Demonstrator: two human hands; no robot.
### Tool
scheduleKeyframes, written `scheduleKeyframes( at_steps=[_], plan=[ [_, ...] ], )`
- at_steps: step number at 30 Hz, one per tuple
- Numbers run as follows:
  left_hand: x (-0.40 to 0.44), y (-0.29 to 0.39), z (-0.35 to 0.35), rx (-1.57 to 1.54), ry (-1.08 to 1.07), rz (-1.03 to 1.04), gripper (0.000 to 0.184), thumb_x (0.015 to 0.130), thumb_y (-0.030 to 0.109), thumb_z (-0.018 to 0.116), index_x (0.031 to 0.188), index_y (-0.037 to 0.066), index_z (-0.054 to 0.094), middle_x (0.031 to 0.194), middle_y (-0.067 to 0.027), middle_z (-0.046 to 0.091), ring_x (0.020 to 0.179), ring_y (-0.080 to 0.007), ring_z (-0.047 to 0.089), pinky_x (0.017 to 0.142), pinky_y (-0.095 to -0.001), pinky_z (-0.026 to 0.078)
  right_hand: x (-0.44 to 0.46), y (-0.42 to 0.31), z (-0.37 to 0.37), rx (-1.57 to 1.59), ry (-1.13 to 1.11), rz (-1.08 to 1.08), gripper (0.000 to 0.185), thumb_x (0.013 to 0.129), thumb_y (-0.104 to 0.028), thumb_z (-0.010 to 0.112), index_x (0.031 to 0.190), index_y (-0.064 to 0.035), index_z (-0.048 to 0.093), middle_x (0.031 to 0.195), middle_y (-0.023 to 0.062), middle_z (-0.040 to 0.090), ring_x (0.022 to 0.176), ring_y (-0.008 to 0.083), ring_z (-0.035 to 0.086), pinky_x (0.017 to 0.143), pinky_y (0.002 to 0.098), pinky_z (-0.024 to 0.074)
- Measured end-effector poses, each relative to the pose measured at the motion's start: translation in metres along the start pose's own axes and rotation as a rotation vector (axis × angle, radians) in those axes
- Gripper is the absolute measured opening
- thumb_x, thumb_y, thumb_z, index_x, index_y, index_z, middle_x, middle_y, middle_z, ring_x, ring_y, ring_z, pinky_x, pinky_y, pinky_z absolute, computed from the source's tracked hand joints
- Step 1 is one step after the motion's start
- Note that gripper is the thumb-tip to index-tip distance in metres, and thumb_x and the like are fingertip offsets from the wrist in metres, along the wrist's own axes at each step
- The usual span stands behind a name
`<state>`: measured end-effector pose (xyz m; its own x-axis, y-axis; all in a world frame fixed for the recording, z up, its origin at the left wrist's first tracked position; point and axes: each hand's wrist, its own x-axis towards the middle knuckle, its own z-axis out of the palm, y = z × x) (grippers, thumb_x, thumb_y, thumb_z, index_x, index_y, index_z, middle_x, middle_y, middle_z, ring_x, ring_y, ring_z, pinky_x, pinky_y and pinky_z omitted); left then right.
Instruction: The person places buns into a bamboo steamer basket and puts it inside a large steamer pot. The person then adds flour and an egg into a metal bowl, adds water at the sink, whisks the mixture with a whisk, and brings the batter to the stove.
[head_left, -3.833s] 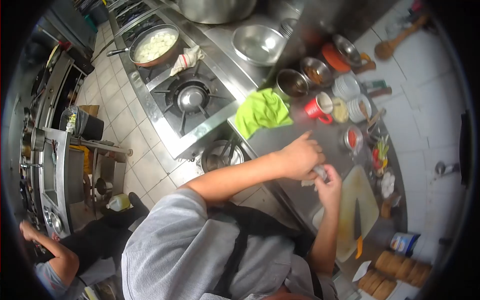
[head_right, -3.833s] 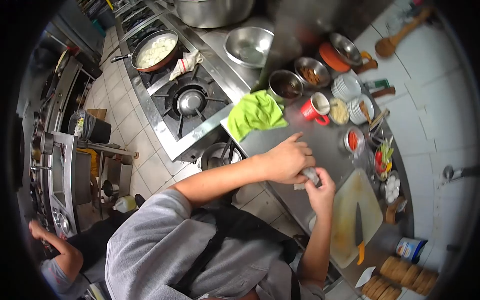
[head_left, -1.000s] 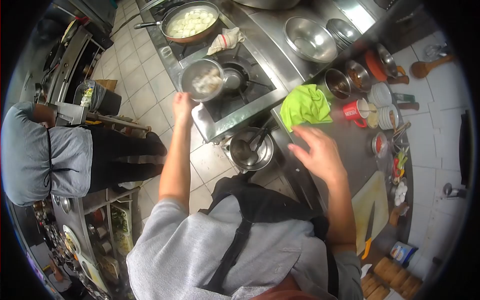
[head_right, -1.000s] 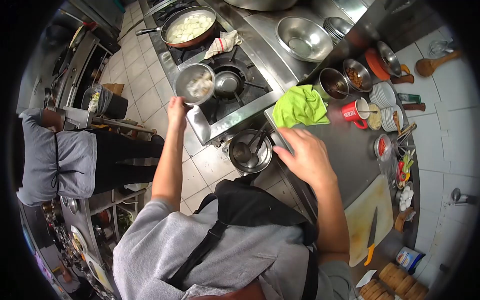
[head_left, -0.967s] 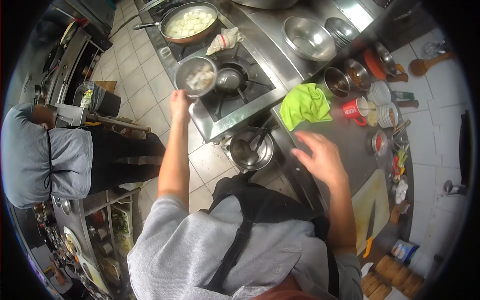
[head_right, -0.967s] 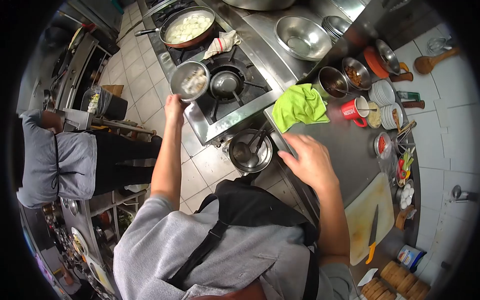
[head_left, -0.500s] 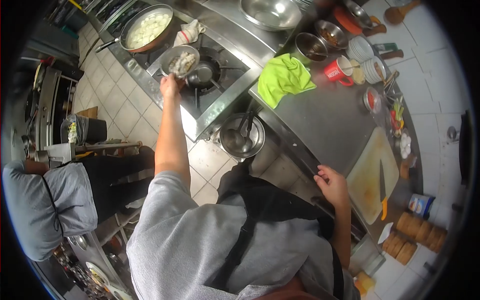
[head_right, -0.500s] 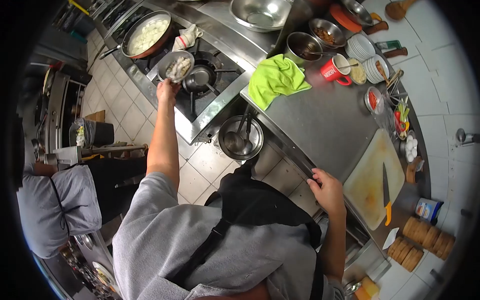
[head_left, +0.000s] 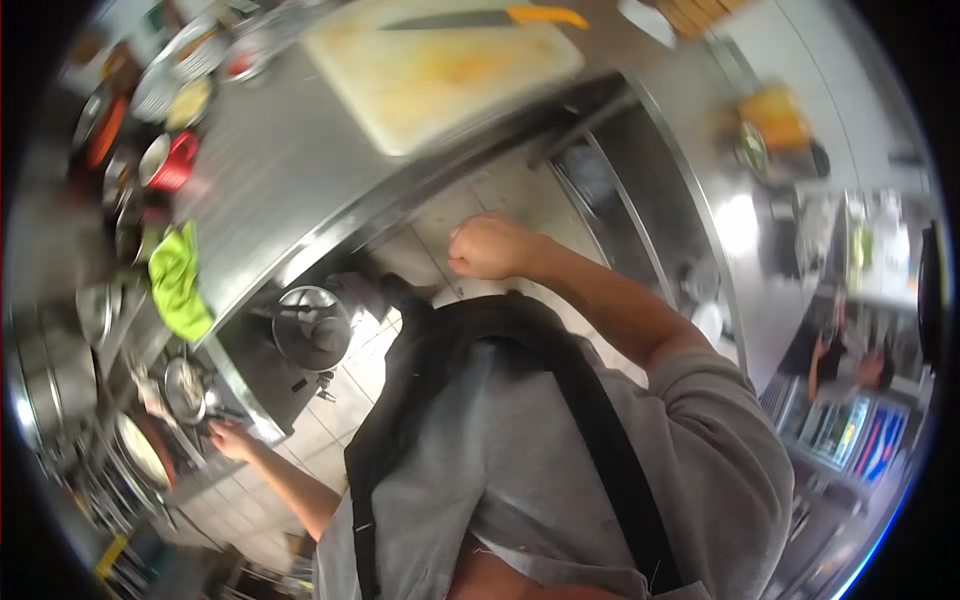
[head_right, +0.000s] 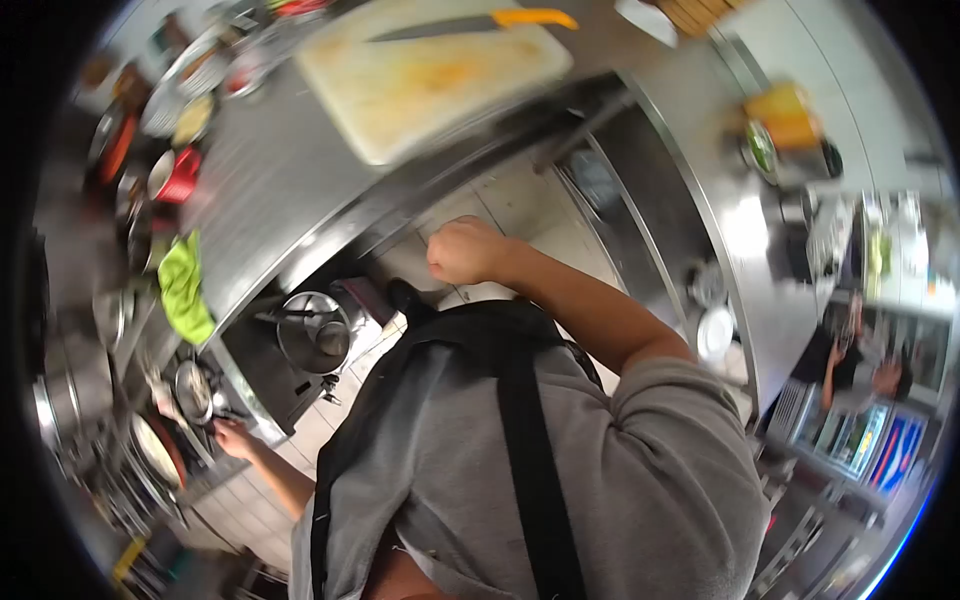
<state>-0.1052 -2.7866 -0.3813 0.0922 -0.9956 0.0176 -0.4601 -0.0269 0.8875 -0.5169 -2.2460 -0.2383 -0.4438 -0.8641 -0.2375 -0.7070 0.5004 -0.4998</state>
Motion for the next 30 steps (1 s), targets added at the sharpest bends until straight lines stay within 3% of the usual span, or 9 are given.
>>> scheduleKeyframes(
  at_steps=[5,6,7,11,15,17,21,25,30],
  plan=[
    [-0.189,-0.02,0.075,0.107,-1.036,-0.194,0.029,0.093,0.031,0.066,0.107,0.006,0.064,0.088,-0.0054,0.064,0.082,-0.0179,0.065,0.068,-0.0333,0.055,-0.113,0.051,0.071,0.072,-0.009,0.27,0.019,0.082,-0.021,0.056,0.081,-0.0053,0.067,0.089,0.0127,0.068,0.091,0.0346,0.064,0.08,0.047,0.0495],
    [-0.218,-0.048,0.101,0.3,-1.152,-0.117,0.032,0.092,0.031,0.067,0.111,0.005,0.064,0.099,-0.0104,0.067,0.09,-0.0201,0.066,0.077,-0.0362,0.054,-0.143,0.059,0.096,0.168,0.195,0.298,0.02,0.082,-0.021,0.057,0.093,-0.0072,0.067,0.093,0.0129,0.069,0.093,0.0342,0.065,0.081,0.0461,0.0501],
    [-0.258,-0.049,0.107,0.627,-1.286,0.513,0.041,0.091,0.033,0.067,0.117,0.002,0.062,0.112,-0.0151,0.067,0.096,-0.0239,0.065,0.088,-0.0378,0.051,-0.17,0.062,0.114,0.261,0.403,0.326,0.027,0.082,-0.021,0.058,0.105,-0.0092,0.067,0.098,0.0131,0.069,0.096,0.0339,0.065,0.082,0.0453,0.0506],
    [-0.404,-0.016,0.119,0.744,-1.752,0.482,0.063,0.087,0.045,0.069,0.13,0.001,0.057,0.127,-0.0208,0.061,0.121,-0.0328,0.055,0.102,-0.0402,0.043,-0.272,0.084,0.143,0.307,0.03,0.66,0.033,0.081,-0.021,0.06,0.112,-0.0099,0.064,0.097,0.0174,0.069,0.095,0.0373,0.065,0.081,0.0491,0.0511],
    [-0.464,-0.007,0.101,1.049,-1.742,0.42,0.095,0.078,0.059,0.073,0.145,-0.001,0.04,0.137,-0.0275,0.052,0.132,-0.0355,0.047,0.109,-0.0402,0.038,-0.359,0.097,0.192,0.292,0.076,0.862,0.036,0.084,-0.031,0.064,0.114,-0.0104,0.065,0.099,0.0175,0.069,0.096,0.0362,0.065,0.082,0.0485,0.0513],
    [-0.456,-0.006,0.106,1.126,-1.794,0.004,0.1,0.075,0.068,0.07,0.143,-0.001,0.043,0.136,-0.0243,0.055,0.125,-0.0348,0.054,0.106,-0.0396,0.041,-0.389,0.102,0.218,0.303,0.13,0.89,0.042,0.084,-0.03,0.065,0.121,-0.0115,0.064,0.107,0.0159,0.069,0.104,0.0345,0.064,0.088,0.0451,0.0507],
    [-0.45,0.031,0.124,1.456,-1.829,-0.201,0.074,0.086,0.067,0.058,0.114,-0.001,0.068,0.101,-0.0172,0.07,0.086,-0.0333,0.07,0.073,-0.0466,0.058,-0.404,0.093,0.2,0.44,0.148,0.981,0.038,0.084,-0.026,0.068,0.118,-0.0089,0.064,0.106,0.0144,0.07,0.1,0.0335,0.066,0.086,0.0424,0.0517],
    [-0.436,0.033,0.149,1.476,-1.89,0.818,0.052,0.089,0.047,0.05,0.11,0.004,0.071,0.111,-0.0207,0.068,0.103,-0.0382,0.065,0.088,-0.0477,0.05,-0.396,0.095,0.198,0.428,0.209,0.941,0.038,0.083,-0.025,0.068,0.117,-0.0106,0.065,0.103,0.0125,0.072,0.091,0.0332,0.068,0.081,0.0431,0.0527],
    [-0.477,0.157,0.173,0.716,-1.584,0.874,0.037,0.086,0.036,0.059,0.112,0.011,0.067,0.104,-0.0179,0.069,0.1,-0.0383,0.065,0.088,-0.0486,0.05,-0.366,0.152,0.214,0.417,0.145,0.815,0.04,0.081,-0.027,0.07,0.118,-0.0127,0.066,0.094,0.0083,0.073,0.088,0.0308,0.07,0.079,0.041,0.0533]
  ],
)
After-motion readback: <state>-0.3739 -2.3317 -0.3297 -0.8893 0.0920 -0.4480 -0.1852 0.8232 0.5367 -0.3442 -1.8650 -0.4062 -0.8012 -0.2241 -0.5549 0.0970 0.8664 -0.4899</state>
